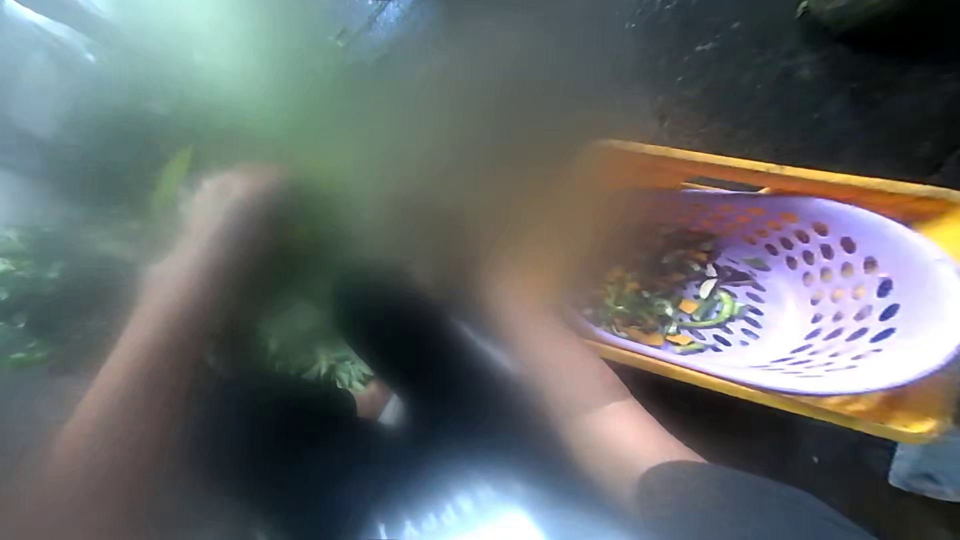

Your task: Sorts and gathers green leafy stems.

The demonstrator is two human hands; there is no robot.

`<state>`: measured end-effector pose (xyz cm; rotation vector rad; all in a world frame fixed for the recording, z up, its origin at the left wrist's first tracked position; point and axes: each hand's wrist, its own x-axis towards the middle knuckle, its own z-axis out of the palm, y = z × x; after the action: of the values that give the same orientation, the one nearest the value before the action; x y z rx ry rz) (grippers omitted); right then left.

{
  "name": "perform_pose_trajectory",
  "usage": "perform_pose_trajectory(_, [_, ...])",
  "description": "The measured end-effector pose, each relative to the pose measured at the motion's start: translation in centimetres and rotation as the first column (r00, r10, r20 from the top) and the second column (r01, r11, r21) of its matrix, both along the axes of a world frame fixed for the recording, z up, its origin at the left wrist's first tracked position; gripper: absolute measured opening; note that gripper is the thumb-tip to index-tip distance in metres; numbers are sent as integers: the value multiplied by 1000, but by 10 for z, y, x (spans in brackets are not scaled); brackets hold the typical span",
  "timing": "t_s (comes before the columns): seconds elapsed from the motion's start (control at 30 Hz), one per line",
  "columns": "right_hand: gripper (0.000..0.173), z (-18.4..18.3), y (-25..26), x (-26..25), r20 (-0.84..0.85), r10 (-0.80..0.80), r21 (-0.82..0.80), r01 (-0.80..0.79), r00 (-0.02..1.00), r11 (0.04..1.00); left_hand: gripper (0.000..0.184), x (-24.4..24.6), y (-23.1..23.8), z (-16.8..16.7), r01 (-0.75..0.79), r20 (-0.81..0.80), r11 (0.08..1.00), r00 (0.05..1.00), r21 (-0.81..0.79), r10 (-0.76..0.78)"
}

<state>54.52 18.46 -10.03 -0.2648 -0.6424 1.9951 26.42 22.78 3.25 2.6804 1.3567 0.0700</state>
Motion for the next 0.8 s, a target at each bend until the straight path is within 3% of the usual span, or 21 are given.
perform_pose_trajectory(0.03, [20, 59, -12, -5, 285, -84, -238, 155, 955, 959, 31, 2, -2, 0, 7, 5, 1000, 1000, -2, -7])
perform_pose_trajectory(0.07, [19, 81, -11, -13, 407, -94, -319, 238, 909, 917, 32, 2, -5, 0, 9, 7, 1000, 1000, -6, -9])
perform_pose_trajectory(0.1, [19, 57, -2, -15, 261, -93, -272, 166, 961, 948, 31, 1, -6, -2, 13, 8, 1000, 1000, -7, -13])
perform_pose_trajectory(0.13, [20, 1, 18, -20, -40, -41, -116, 36, 998, 993, 29, -2, -7, -5, 16, 2, 1000, 1000, -1, -16])
perform_pose_trajectory(0.17, [20, -30, 33, -26, -118, -22, -147, 5, 993, 989, 29, -4, -7, -7, 19, -4, 1000, 1000, -1, -19])
perform_pose_trajectory(0.23, [18, -47, 48, -27, -16, -94, -381, 80, 995, 921, 31, -7, -10, -9, 9, -15, 1000, 1000, -8, -9])
perform_pose_trajectory(0.37, [27, -22, 51, 16, 122, -261, -543, 284, 958, 790, 33, -22, -18, -7, -7, 2, 1000, 1000, -16, 7])
perform_pose_trajectory(0.43, [23, -7, 50, 34, 313, -384, -574, 495, 869, 652, 32, -31, -20, -9, -42, 27, 997, 999, -70, 44])
perform_pose_trajectory(0.5, [13, -23, 50, 46, 646, -327, -380, 662, 690, 646, 34, -36, -20, -11, -100, 41, 986, 993, -137, 107])
perform_pose_trajectory(0.57, [60, -30, 44, 48, 884, -117, -195, 583, 453, 789, 40, -36, -21, -16, -165, 68, 965, 981, -204, 182])
perform_pose_trajectory(0.6, [75, -34, 43, 44, 938, -72, -132, 542, 339, 830, 45, -36, -20, -18, -209, 69, 947, 970, -245, 232])
perform_pose_trajectory(0.63, [83, -36, 42, 39, 954, -61, -104, 513, 294, 852, 49, -35, -19, -19, -253, 61, 926, 958, -281, 281])
perform_pose_trajectory(0.67, [80, -30, 39, 34, 936, -64, -123, 492, 346, 862, 50, -34, -17, -21, -280, 56, 913, 949, -297, 309])
perform_pose_trajectory(0.7, [74, -21, 34, 31, 865, -69, -191, 454, 497, 870, 50, -33, -15, -22, -294, 49, 906, 945, -303, 323])
perform_pose_trajectory(0.77, [65, -32, 34, 29, 543, -118, -280, 312, 831, 908, 49, -33, -11, -23, -321, 16, 898, 940, -301, 342])
perform_pose_trajectory(0.8, [62, -41, 38, 27, 360, -126, -254, 227, 924, 940, 49, -32, -10, -23, -323, 2, 899, 941, -297, 339])
